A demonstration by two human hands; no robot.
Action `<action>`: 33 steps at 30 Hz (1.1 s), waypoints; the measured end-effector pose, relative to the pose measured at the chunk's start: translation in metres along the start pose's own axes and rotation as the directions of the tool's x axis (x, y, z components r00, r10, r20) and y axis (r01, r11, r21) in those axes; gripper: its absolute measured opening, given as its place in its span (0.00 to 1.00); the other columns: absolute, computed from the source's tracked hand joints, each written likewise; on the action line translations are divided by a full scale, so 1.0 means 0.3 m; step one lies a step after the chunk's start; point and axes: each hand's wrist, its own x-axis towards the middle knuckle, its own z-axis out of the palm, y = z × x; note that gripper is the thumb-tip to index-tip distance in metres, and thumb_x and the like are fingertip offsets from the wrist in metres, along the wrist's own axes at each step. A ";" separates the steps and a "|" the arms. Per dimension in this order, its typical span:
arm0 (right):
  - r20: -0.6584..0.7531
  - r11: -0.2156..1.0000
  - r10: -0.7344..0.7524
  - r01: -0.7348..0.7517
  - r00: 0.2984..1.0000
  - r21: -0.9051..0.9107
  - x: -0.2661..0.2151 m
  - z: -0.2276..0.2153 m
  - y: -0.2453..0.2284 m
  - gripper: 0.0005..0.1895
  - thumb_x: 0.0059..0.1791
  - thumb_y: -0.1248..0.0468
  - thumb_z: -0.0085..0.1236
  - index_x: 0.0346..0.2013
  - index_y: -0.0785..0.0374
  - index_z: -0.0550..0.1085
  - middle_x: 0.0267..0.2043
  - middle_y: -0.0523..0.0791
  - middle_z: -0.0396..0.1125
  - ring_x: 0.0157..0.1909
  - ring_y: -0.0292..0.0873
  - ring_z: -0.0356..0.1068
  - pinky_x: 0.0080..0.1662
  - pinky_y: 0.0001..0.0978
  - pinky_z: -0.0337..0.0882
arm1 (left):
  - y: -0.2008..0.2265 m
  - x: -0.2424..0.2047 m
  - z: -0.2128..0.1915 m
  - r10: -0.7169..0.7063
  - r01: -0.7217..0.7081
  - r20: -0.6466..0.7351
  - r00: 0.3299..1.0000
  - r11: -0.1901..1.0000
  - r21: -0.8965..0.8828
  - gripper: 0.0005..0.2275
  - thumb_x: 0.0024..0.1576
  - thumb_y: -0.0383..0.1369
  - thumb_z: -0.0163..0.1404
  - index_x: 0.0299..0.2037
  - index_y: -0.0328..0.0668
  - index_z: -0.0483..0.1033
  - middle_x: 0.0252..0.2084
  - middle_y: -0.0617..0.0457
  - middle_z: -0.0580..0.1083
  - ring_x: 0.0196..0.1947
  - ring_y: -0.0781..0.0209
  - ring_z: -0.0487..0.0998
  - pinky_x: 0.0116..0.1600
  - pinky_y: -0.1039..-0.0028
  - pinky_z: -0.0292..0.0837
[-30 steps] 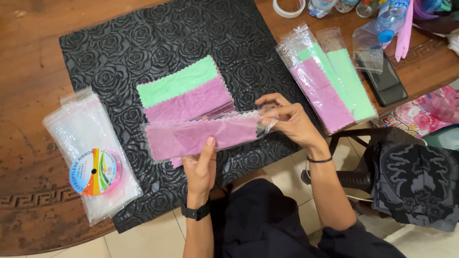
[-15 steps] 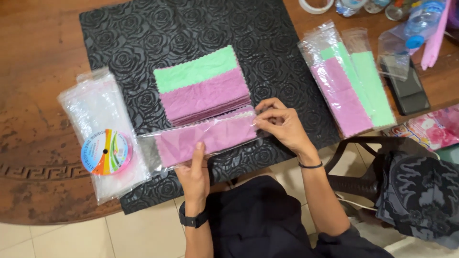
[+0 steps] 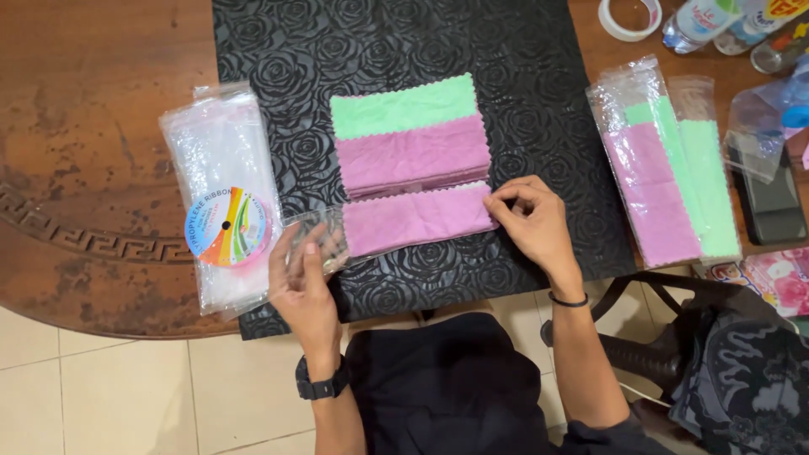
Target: The person places small purple and green cloth wipes into plastic bags, sealing some bags with tape from a dispenser.
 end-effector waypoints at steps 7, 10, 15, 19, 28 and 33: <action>-0.039 1.000 -0.003 0.002 0.999 -0.019 0.005 0.003 -0.016 0.04 0.47 0.66 0.68 0.33 0.63 0.82 0.37 0.48 0.71 0.24 0.36 0.64 0.28 0.25 0.66 | 0.077 0.005 -0.043 0.172 -0.164 -0.075 0.982 0.981 0.102 0.14 0.64 0.21 0.45 0.60 0.32 0.67 0.48 0.33 0.77 0.46 0.43 0.82 0.43 0.57 0.84; -0.058 1.000 -0.005 0.003 0.998 -0.026 0.005 0.007 -0.009 0.03 0.48 0.65 0.68 0.33 0.62 0.82 0.37 0.48 0.71 0.23 0.36 0.64 0.27 0.24 0.66 | 0.091 -0.005 -0.062 0.329 -0.301 -0.060 0.943 0.913 0.275 0.13 0.64 0.20 0.47 0.58 0.31 0.69 0.49 0.35 0.77 0.50 0.46 0.81 0.51 0.59 0.80; -0.051 0.980 -0.034 0.023 0.998 -0.199 -0.013 0.009 -0.060 0.04 0.50 0.61 0.64 0.30 0.56 0.80 0.40 0.40 0.71 0.29 0.32 0.61 0.40 0.26 0.65 | 0.133 -0.041 -0.063 0.372 -0.352 -0.072 0.926 0.915 0.200 0.13 0.66 0.20 0.45 0.59 0.27 0.65 0.55 0.31 0.72 0.53 0.38 0.80 0.48 0.63 0.87; -0.078 0.958 -0.138 0.113 0.987 -0.265 -0.047 0.032 -0.099 0.04 0.52 0.61 0.61 0.36 0.58 0.79 0.42 0.43 0.68 0.33 0.38 0.63 0.44 0.32 0.66 | 0.197 -0.056 -0.084 0.435 -0.398 -0.090 0.896 0.877 0.270 0.11 0.67 0.17 0.42 0.59 0.25 0.64 0.54 0.27 0.73 0.49 0.37 0.81 0.47 0.62 0.87; 0.236 0.644 -0.678 0.717 0.696 -0.265 -0.172 0.203 -0.184 0.14 0.51 0.68 0.61 0.52 0.62 0.76 0.59 0.55 0.66 0.65 0.63 0.63 0.65 0.57 0.65 | 0.219 -0.038 -0.138 0.312 -0.267 -0.261 0.914 0.944 0.196 0.13 0.68 0.29 0.44 0.59 0.30 0.63 0.55 0.27 0.73 0.47 0.39 0.82 0.38 0.64 0.85; 0.277 0.548 -0.732 0.779 0.623 -0.304 -0.145 0.246 -0.186 0.11 0.52 0.72 0.61 0.48 0.59 0.76 0.49 0.45 0.70 0.54 0.52 0.66 0.53 0.45 0.63 | 0.202 -0.041 -0.150 0.241 -0.210 -0.270 0.932 0.968 0.139 0.12 0.67 0.28 0.44 0.58 0.33 0.66 0.51 0.30 0.75 0.43 0.44 0.83 0.39 0.66 0.85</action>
